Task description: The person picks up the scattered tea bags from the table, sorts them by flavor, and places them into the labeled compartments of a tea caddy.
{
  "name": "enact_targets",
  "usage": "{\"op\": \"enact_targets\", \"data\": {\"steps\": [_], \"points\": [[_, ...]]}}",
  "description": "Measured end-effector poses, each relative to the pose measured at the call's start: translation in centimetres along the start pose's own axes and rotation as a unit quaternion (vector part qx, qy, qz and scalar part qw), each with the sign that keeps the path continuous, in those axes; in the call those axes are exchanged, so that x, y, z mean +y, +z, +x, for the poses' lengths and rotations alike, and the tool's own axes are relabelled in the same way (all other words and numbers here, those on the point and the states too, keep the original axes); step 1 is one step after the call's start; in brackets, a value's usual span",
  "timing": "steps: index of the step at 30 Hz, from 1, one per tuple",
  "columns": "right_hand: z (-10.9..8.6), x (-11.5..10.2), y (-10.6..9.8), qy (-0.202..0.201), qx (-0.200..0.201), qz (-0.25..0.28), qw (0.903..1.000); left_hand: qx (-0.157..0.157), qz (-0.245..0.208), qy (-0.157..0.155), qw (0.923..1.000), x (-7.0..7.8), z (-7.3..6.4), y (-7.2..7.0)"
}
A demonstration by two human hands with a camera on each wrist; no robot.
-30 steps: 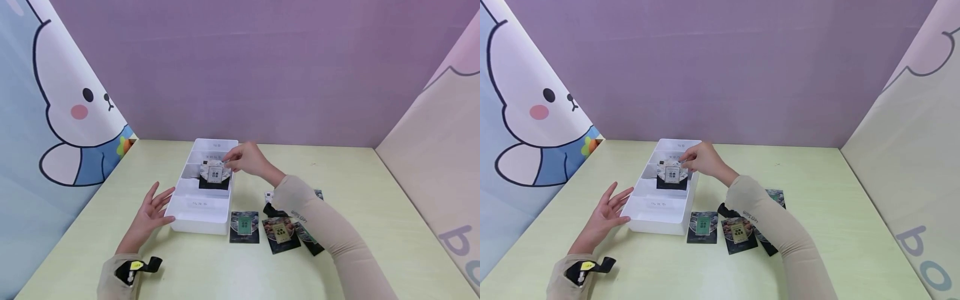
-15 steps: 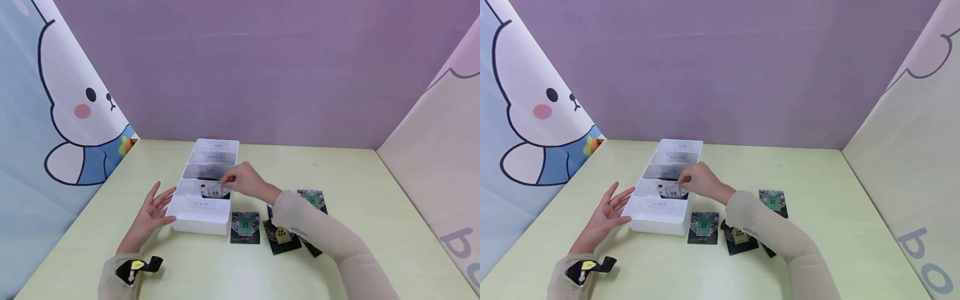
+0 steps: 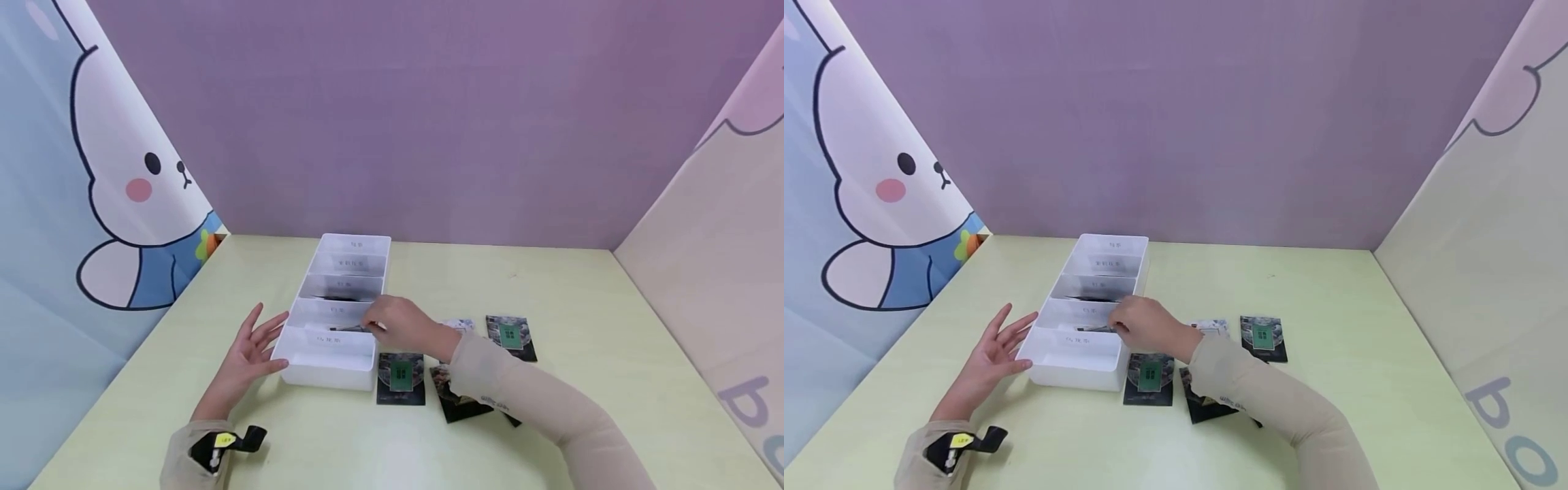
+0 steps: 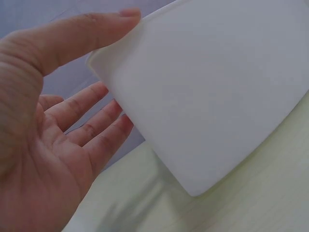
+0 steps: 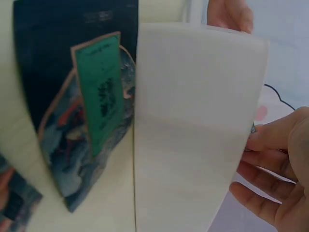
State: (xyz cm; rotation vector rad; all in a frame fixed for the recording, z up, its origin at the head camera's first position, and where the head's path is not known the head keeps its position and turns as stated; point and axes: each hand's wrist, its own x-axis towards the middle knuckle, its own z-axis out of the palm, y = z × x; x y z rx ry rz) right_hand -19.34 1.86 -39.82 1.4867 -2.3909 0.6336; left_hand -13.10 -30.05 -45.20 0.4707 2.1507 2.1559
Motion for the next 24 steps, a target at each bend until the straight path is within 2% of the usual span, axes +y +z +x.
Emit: {"op": "enact_targets", "data": {"steps": [5, 10, 14, 19, 24], "points": [[-0.5, -0.1, 0.3, -0.014, -0.003, -0.001, 0.9999, 0.002, 0.010, -0.008, 0.9999, -0.2, -0.2, 0.1], [-0.6, 0.0, 0.4, -0.056, 0.008, -0.044, 0.9975, 0.003, 0.012, -0.003, 0.9999, -0.2, -0.1, 0.0], [-0.7, 0.1, 0.3, -0.063, 0.004, -0.051, 0.9967, 0.002, 0.015, -0.002, 0.9999, -0.2, 0.0, -0.1], [-1.2, 0.4, -0.2, -0.055, -0.014, -0.043, 0.9974, -0.001, 0.009, 0.003, 1.0000, 0.0, 0.1, -0.1], [-2.4, 0.9, -1.0, -0.057, -0.052, -0.047, 0.9959, 0.003, 0.015, -0.007, 0.9999, 0.0, 0.2, -0.1]]}}
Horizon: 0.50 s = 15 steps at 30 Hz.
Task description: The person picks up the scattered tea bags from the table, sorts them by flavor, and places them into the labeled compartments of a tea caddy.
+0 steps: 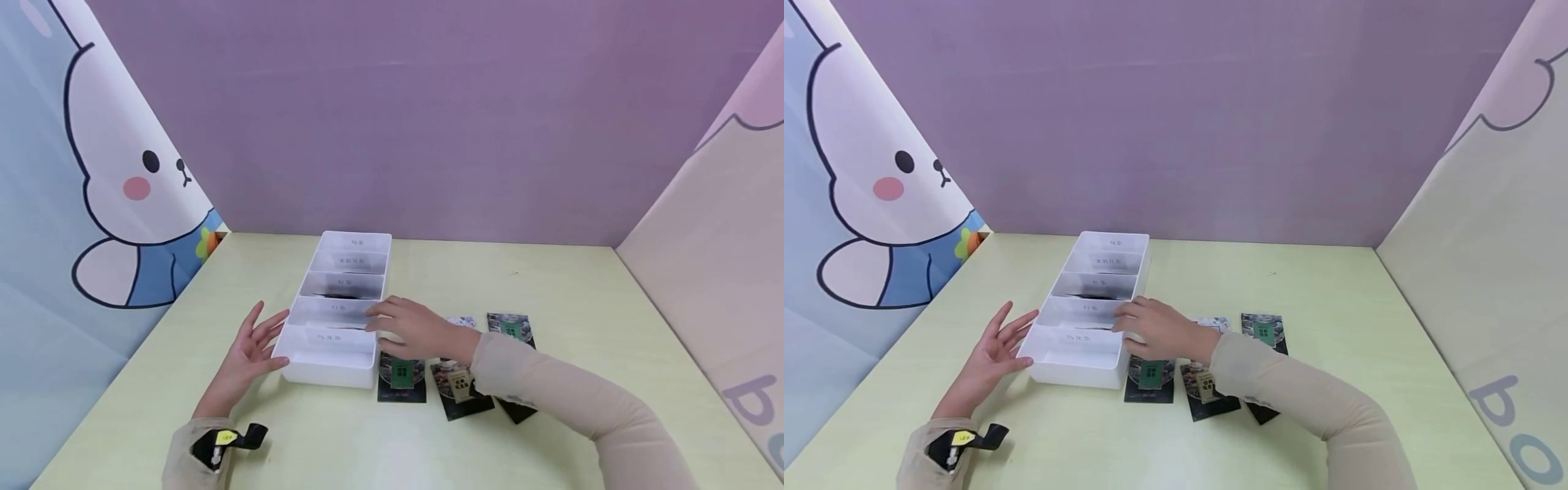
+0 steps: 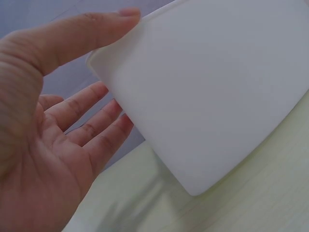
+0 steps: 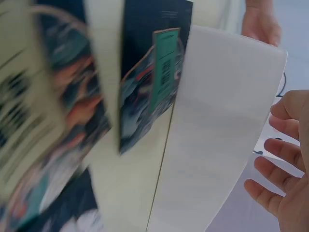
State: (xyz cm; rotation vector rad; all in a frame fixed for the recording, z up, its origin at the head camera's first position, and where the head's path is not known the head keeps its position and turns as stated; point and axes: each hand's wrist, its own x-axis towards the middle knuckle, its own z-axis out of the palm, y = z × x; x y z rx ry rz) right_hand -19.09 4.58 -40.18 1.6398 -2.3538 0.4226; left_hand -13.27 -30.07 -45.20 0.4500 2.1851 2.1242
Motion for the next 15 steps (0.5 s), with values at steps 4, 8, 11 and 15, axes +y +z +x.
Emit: {"op": "enact_targets", "data": {"steps": [4, 8, 11, 15], "points": [[-1.2, 0.7, -0.8, 0.001, -0.017, -0.010, 0.9998, 0.000, 0.004, -0.005, 1.0000, 0.0, 0.1, 0.0], [-2.5, 1.9, -1.0, 0.008, -0.033, -0.026, 0.9991, -0.003, 0.002, 0.000, 1.0000, 0.0, 0.2, 0.0], [-3.5, 2.9, -0.9, 0.017, -0.053, -0.024, 0.9982, -0.002, 0.000, 0.002, 1.0000, 0.2, 0.2, 0.0], [-5.1, 4.4, -0.7, 0.045, -0.089, -0.022, 0.9948, 0.000, -0.005, -0.002, 1.0000, 0.3, 0.0, 0.1]]}}
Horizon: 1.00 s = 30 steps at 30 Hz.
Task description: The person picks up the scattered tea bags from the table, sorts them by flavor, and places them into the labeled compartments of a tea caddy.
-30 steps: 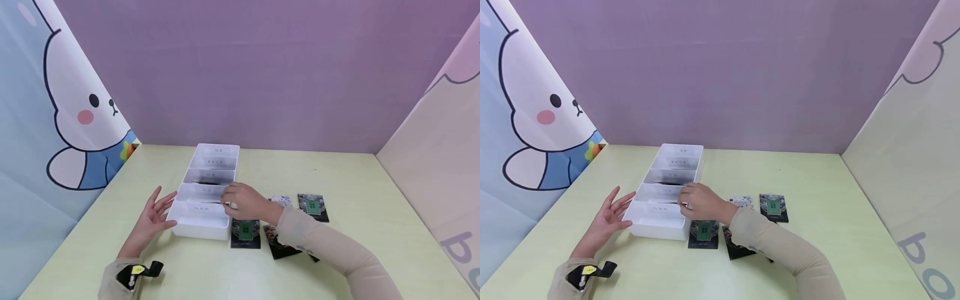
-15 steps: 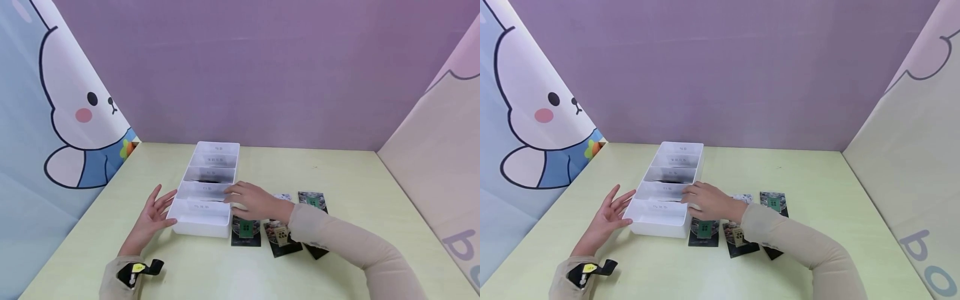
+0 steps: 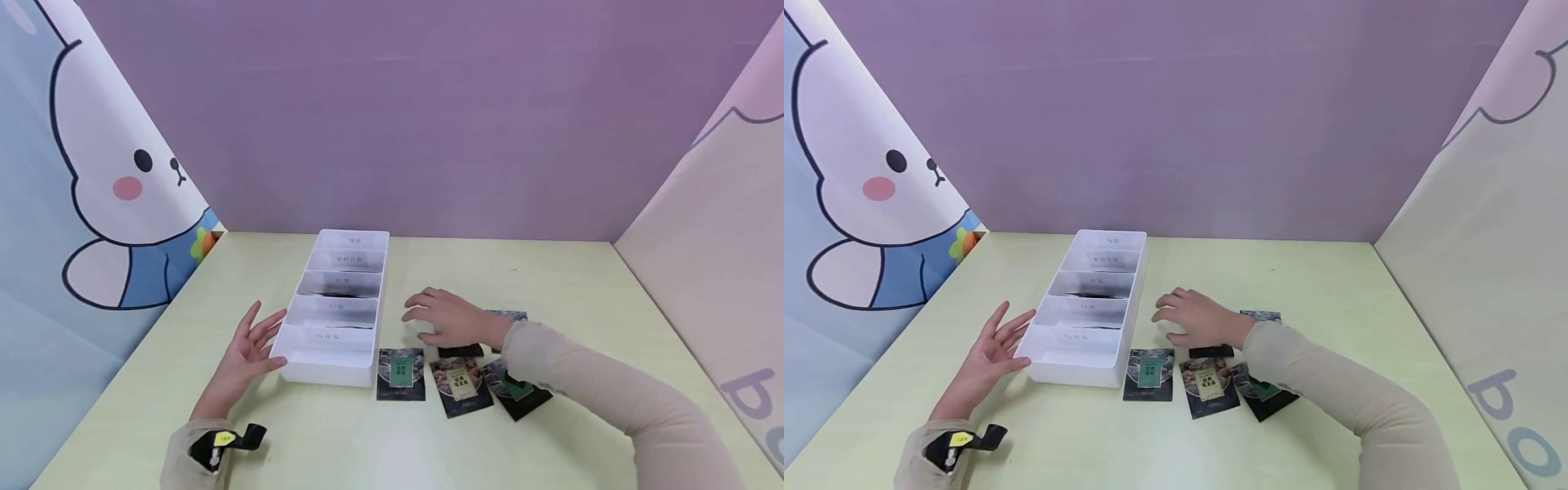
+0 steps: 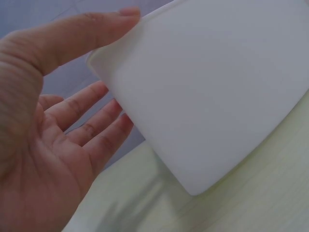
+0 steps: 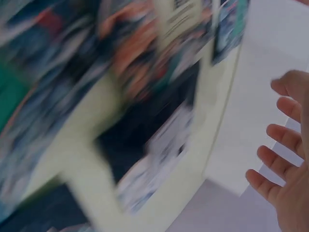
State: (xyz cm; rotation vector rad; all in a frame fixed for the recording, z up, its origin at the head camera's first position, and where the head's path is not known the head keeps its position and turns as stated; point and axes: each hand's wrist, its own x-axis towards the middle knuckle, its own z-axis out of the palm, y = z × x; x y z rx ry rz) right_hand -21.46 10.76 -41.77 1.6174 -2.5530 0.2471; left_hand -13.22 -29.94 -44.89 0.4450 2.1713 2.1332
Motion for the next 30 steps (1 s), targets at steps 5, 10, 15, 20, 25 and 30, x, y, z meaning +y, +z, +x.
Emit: {"op": "enact_targets", "data": {"steps": [5, 10, 15, 20, 25, 30], "points": [[-1.4, 2.0, 0.3, 0.052, -0.053, 0.012, 0.9972, 0.002, -0.003, 0.004, 1.0000, 0.2, -0.5, -0.3], [-2.6, 3.6, 0.1, 0.109, -0.092, 0.021, 0.9895, 0.007, 0.004, 0.004, 1.0000, 0.2, -0.6, -0.7], [-3.2, 4.2, -0.1, 0.143, -0.125, 0.031, 0.9813, 0.010, 0.006, 0.000, 0.9999, 0.4, -0.7, -1.0], [-2.9, 3.9, -0.4, 0.155, -0.125, 0.053, 0.9784, 0.013, -0.001, 0.008, 0.9999, 0.5, -0.9, -1.1], [-3.1, 3.4, -0.2, 0.194, -0.120, 0.082, 0.9701, 0.010, 0.002, 0.001, 1.0000, 0.3, -0.7, -1.0], [-3.8, 3.1, 0.2, 0.237, -0.090, 0.099, 0.9623, 0.005, -0.002, -0.020, 0.9998, 0.0, -0.3, -0.8]]}}
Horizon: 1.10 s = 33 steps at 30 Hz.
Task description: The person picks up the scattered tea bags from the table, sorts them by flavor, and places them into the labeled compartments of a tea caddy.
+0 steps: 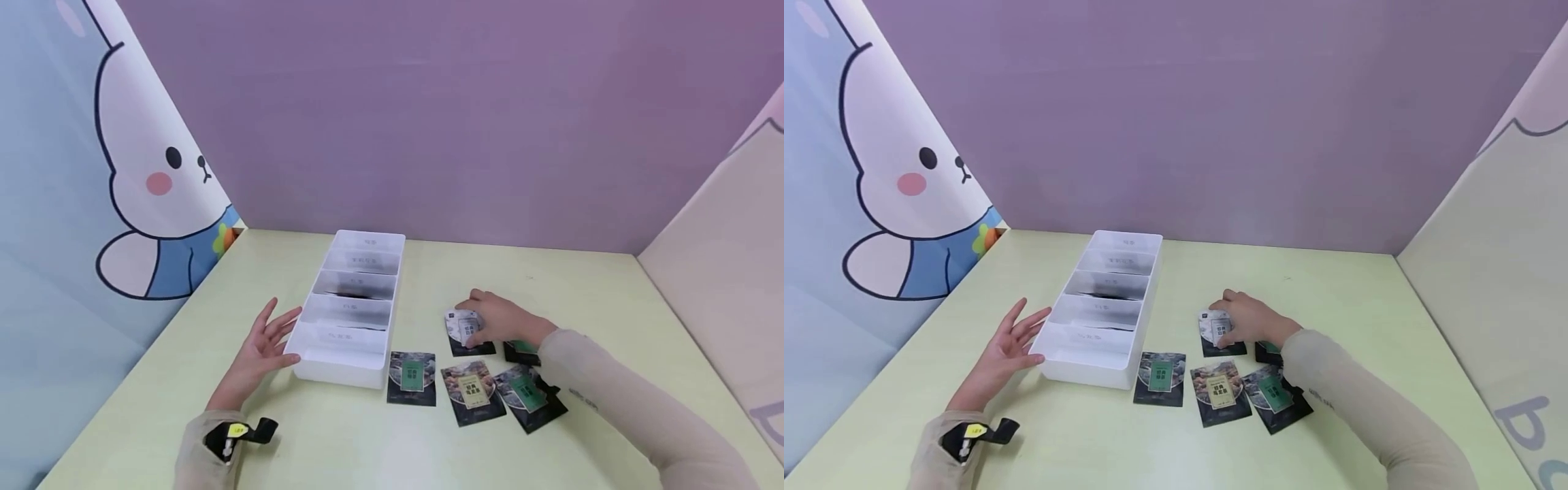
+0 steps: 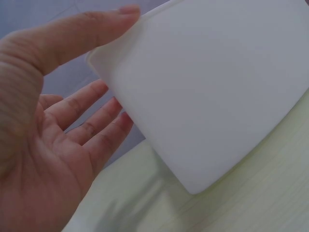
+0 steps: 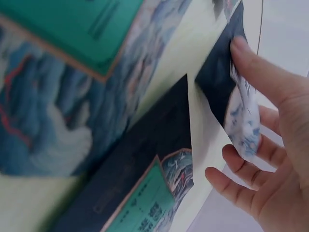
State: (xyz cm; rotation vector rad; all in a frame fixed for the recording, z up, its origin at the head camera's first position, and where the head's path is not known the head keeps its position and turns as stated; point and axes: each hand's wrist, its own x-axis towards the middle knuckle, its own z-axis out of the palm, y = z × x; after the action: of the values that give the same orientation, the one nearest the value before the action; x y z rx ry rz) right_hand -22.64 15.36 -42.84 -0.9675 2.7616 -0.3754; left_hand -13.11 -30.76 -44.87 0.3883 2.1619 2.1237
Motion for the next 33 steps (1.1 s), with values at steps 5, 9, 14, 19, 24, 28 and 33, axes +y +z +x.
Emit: {"op": "enact_targets", "data": {"steps": [5, 9, 14, 19, 24, 28, 33], "points": [[0.1, 0.0, 0.0, 0.006, 0.030, 0.044, 0.9986, 0.002, -0.002, -0.005, 1.0000, -0.1, 0.1, 0.1], [0.3, 0.1, -0.7, 0.001, 0.040, 0.063, 0.9972, -0.003, -0.005, 0.006, 1.0000, -0.3, 0.3, 0.1], [0.6, 0.2, -1.7, 0.005, 0.037, 0.093, 0.9950, -0.008, -0.009, 0.018, 0.9998, -0.4, 0.3, -0.1], [0.7, 0.3, -2.5, 0.034, 0.034, 0.152, 0.9872, -0.009, -0.009, 0.020, 0.9997, -0.5, 0.2, -0.2], [0.7, 0.2, -3.5, 0.052, 0.041, 0.188, 0.9799, -0.008, -0.004, 0.015, 0.9999, -0.4, 0.4, -0.2], [0.9, 0.1, -3.8, 0.045, 0.056, 0.193, 0.9785, -0.007, 0.003, 0.010, 0.9999, -0.4, 0.6, -0.2], [1.3, -0.1, -4.0, 0.032, 0.081, 0.176, 0.9805, -0.006, 0.007, 0.006, 0.9999, -0.6, 0.6, -0.1]]}}
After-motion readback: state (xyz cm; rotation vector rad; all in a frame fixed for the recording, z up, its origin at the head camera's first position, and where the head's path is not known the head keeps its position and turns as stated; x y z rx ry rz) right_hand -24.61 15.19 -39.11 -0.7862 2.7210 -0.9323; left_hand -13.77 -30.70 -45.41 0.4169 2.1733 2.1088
